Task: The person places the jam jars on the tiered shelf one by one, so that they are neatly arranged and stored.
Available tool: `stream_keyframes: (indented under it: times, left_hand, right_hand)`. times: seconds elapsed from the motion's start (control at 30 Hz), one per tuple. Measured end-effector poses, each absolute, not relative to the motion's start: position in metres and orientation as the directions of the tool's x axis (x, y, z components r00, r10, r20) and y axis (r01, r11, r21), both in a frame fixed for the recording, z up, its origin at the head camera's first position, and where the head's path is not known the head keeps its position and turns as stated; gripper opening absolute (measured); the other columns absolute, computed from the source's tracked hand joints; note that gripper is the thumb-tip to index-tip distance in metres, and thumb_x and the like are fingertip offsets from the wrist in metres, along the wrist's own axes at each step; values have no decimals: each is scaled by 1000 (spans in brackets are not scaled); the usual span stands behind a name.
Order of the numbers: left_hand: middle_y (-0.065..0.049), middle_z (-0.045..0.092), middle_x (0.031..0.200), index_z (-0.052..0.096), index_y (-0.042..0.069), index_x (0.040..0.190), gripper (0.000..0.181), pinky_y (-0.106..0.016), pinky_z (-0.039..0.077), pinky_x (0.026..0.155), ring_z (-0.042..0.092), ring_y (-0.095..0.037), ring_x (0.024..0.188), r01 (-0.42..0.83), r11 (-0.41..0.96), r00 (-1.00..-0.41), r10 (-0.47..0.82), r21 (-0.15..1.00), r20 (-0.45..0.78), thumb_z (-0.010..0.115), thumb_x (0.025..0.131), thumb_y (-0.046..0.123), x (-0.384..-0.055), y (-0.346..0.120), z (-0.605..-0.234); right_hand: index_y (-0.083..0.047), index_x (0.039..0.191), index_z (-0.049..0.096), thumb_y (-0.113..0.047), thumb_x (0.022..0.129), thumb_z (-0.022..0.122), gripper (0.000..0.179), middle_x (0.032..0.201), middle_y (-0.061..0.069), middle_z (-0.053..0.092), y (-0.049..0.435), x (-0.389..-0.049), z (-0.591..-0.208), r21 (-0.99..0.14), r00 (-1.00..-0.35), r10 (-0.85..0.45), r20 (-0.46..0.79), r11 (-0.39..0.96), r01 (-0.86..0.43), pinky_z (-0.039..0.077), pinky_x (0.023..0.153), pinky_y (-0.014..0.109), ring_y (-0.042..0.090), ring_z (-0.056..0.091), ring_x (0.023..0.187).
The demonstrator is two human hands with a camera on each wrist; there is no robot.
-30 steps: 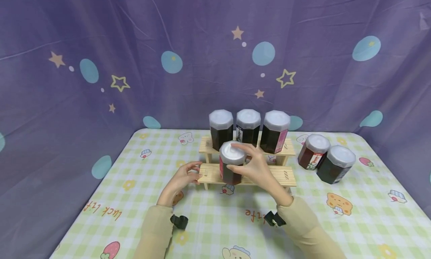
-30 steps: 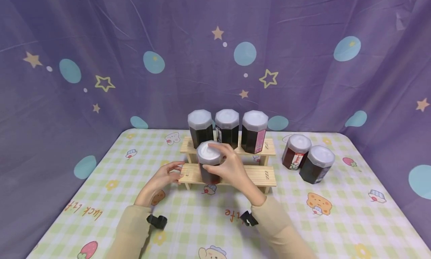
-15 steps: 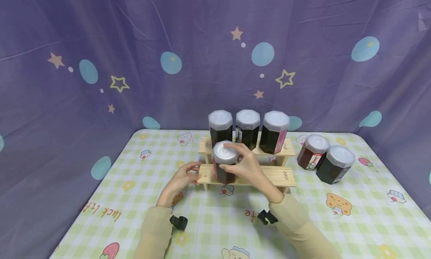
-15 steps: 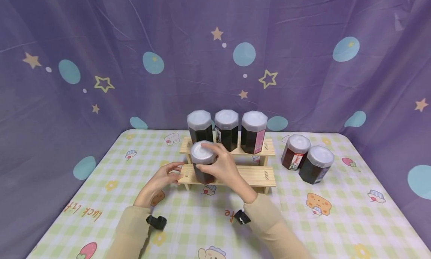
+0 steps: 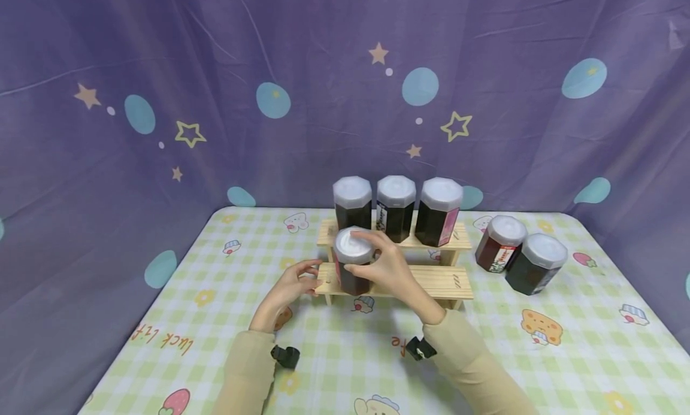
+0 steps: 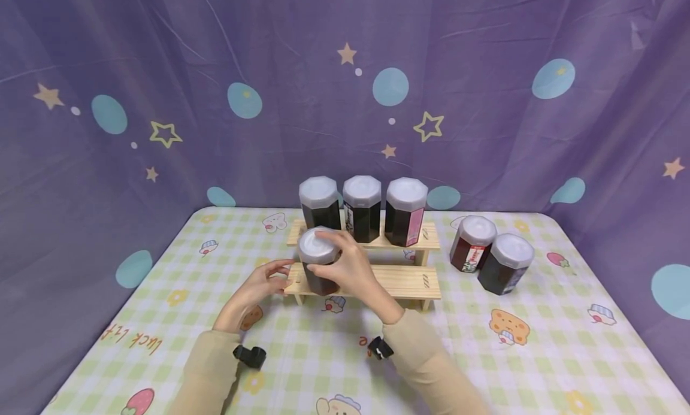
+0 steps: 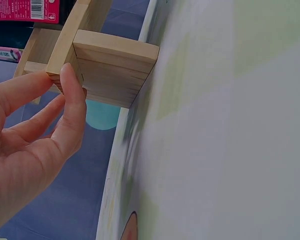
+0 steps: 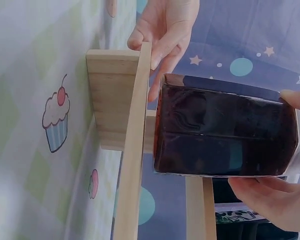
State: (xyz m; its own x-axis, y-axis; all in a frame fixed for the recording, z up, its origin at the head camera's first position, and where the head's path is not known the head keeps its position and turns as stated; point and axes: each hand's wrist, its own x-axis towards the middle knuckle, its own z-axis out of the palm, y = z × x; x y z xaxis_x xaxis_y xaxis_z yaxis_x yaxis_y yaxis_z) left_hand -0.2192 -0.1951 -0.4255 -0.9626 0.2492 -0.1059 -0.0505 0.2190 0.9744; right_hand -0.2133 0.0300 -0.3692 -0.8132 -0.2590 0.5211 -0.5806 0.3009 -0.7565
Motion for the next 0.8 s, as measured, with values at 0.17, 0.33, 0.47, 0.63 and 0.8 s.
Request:
stream_keyframes:
  times: [0.17, 0.33, 0.47, 0.63, 0.8]
  left_hand:
    - [-21, 44, 108, 37, -3, 131, 51, -44, 53, 70, 57, -14, 69, -44, 224, -964, 245, 974, -100, 55, 83, -2, -224, -199, -436]
    - [-20, 44, 107, 38, -2, 130, 50, -43, 53, 69, 57, -15, 70, -27, 222, -964, 252, 975, -84, 55, 83, -1, -224, -199, -437]
    - [-21, 44, 107, 39, -3, 130, 50, -39, 54, 67, 57, -14, 69, -38, 221, -966, 241, 975, -92, 56, 83, -2, -225, -199, -438]
    - [-22, 44, 109, 40, -2, 130, 50, -33, 55, 65, 56, -15, 68, -49, 225, -967, 235, 973, -103, 55, 82, -3, -227, -198, -438]
    - [-23, 42, 111, 39, -3, 130, 50, -32, 55, 66, 56, -15, 69, -45, 229, -965, 241, 972, -101, 56, 83, -1, -227, -197, -437]
  right_hand:
    - [-8, 114, 60, -12, 63, 79, 54, 110, 13, 54, 28, -215, -372, -757, -816, -261, 515, 307, -576, 49, 67, 26, 21, 54, 87]
    - [-10, 114, 60, -12, 63, 79, 55, 111, 12, 53, 27, -218, -376, -757, -818, -257, 515, 311, -574, 49, 67, 26, 20, 54, 88]
    - [-10, 114, 60, -12, 64, 79, 54, 111, 12, 53, 26, -220, -378, -754, -815, -259, 519, 310, -579, 49, 68, 27, 21, 54, 88]
    - [-9, 114, 60, -12, 63, 79, 54, 111, 13, 53, 26, -220, -378, -752, -814, -259, 520, 314, -580, 49, 68, 26, 21, 54, 88]
    - [-9, 113, 60, -12, 63, 79, 54, 112, 13, 53, 26, -220, -378, -745, -812, -253, 526, 322, -584, 49, 67, 25, 21, 54, 88]
